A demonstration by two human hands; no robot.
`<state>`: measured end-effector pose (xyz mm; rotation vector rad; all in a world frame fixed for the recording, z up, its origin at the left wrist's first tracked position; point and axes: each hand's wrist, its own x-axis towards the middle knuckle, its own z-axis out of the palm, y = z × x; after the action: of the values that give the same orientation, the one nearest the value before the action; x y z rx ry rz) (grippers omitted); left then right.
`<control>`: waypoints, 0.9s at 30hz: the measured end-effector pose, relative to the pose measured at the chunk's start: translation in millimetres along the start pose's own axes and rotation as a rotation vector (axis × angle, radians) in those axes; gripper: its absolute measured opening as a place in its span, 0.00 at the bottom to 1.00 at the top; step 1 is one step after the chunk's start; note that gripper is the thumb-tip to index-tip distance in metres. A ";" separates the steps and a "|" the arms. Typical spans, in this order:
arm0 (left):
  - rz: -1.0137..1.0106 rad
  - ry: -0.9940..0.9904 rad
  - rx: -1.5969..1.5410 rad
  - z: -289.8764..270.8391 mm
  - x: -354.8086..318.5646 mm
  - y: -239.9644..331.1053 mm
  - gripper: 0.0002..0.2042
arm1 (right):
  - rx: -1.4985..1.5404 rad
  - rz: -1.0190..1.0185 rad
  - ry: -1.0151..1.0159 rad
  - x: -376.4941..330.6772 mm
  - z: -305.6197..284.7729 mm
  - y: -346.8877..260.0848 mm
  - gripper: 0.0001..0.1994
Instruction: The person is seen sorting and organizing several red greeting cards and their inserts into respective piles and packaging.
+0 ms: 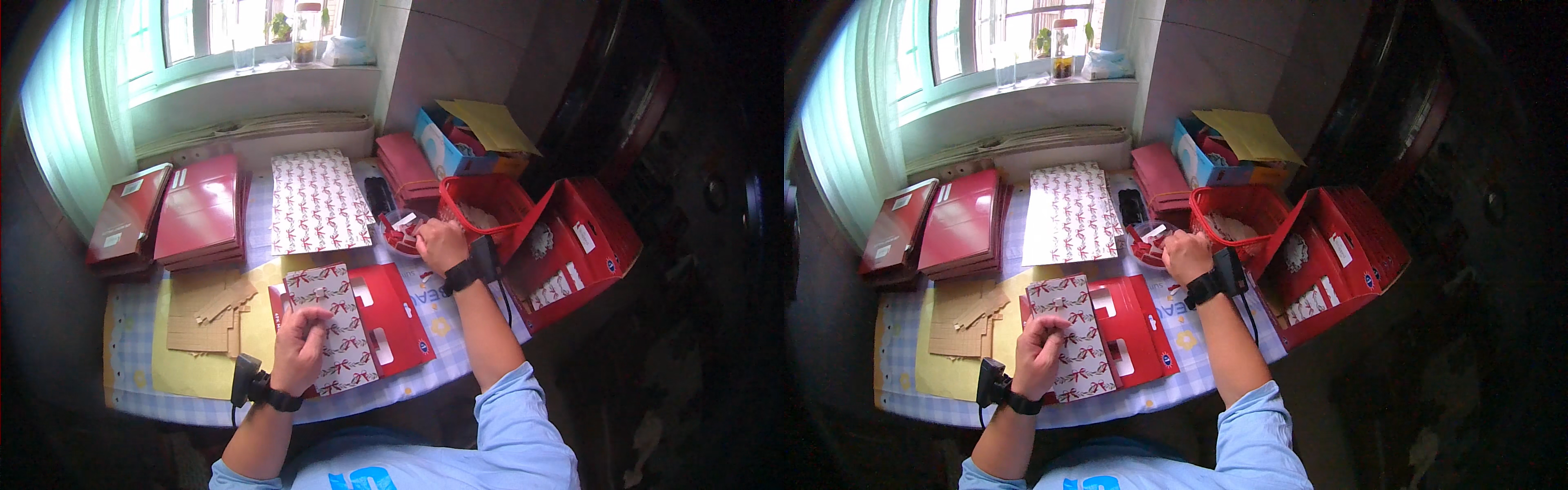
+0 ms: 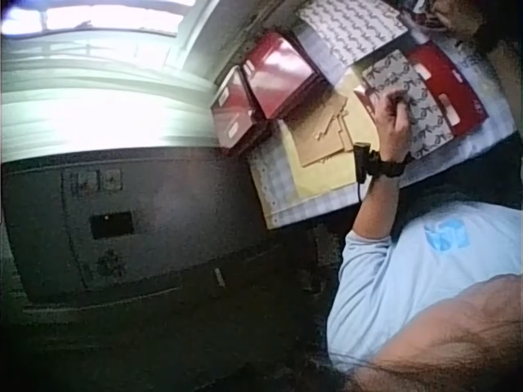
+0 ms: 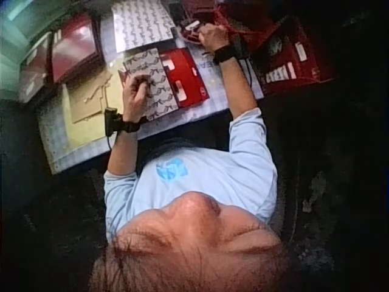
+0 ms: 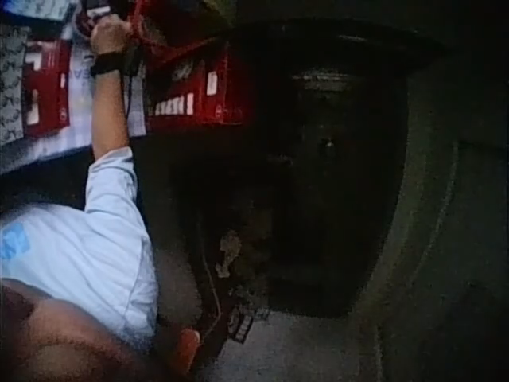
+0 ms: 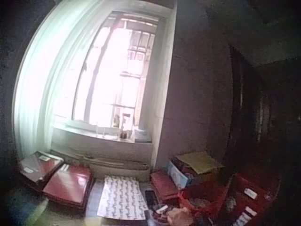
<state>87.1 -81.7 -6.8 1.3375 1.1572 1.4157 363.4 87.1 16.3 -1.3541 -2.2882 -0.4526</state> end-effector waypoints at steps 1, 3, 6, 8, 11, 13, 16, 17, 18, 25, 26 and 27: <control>-0.005 0.001 -0.005 0.1 0.1 0.2 0.07 | -0.040 0.015 0.005 0.4 -1.1 -0.4 0.05; 0.036 -0.019 0.046 -1.2 0.3 2.7 0.07 | 0.016 0.013 0.150 0.1 -2.5 -2.2 0.04; 0.044 -0.029 0.101 -4.1 -1.3 15.3 0.08 | 0.316 0.084 0.286 0.4 -15.6 -30.3 0.05; 0.007 -0.015 0.105 -4.6 -2.6 19.0 0.09 | 0.560 0.157 0.264 -3.6 -35.5 -59.8 0.06; 0.022 -0.024 0.066 -2.5 -1.3 15.6 0.09 | 0.874 0.123 0.139 -16.2 -64.0 -96.1 0.08; 0.000 -0.025 0.035 -1.8 -0.4 17.3 0.09 | 0.811 -0.073 0.255 -23.3 -63.4 -114.6 0.09; -0.006 -0.029 -0.057 -5.0 -1.5 16.3 0.10 | 0.385 -0.451 0.351 -30.0 -68.4 -133.5 0.13; -0.018 -0.044 -0.078 -4.7 -1.6 19.4 0.10 | 0.387 -0.451 0.351 -32.9 -68.1 -137.2 0.13; -0.030 -0.060 -0.100 -3.8 -1.9 21.7 0.10 | 0.344 -0.488 0.345 -35.2 -67.5 -141.4 0.16; -0.073 -0.006 0.088 -4.3 -2.6 15.5 0.08 | 0.516 -0.352 0.323 -31.4 -62.3 -147.9 0.16; -0.074 -0.007 0.085 -4.0 -2.3 14.7 0.08 | 0.514 -0.352 0.320 -29.1 -62.3 -145.7 0.16; -0.027 0.005 0.092 -3.1 -1.8 13.4 0.08 | 0.560 -0.334 0.286 -27.6 -61.6 -141.5 0.17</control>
<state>84.3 -86.5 5.9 1.3774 1.2520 1.3621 262.8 -29.3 46.4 -0.5997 -2.1703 -0.0778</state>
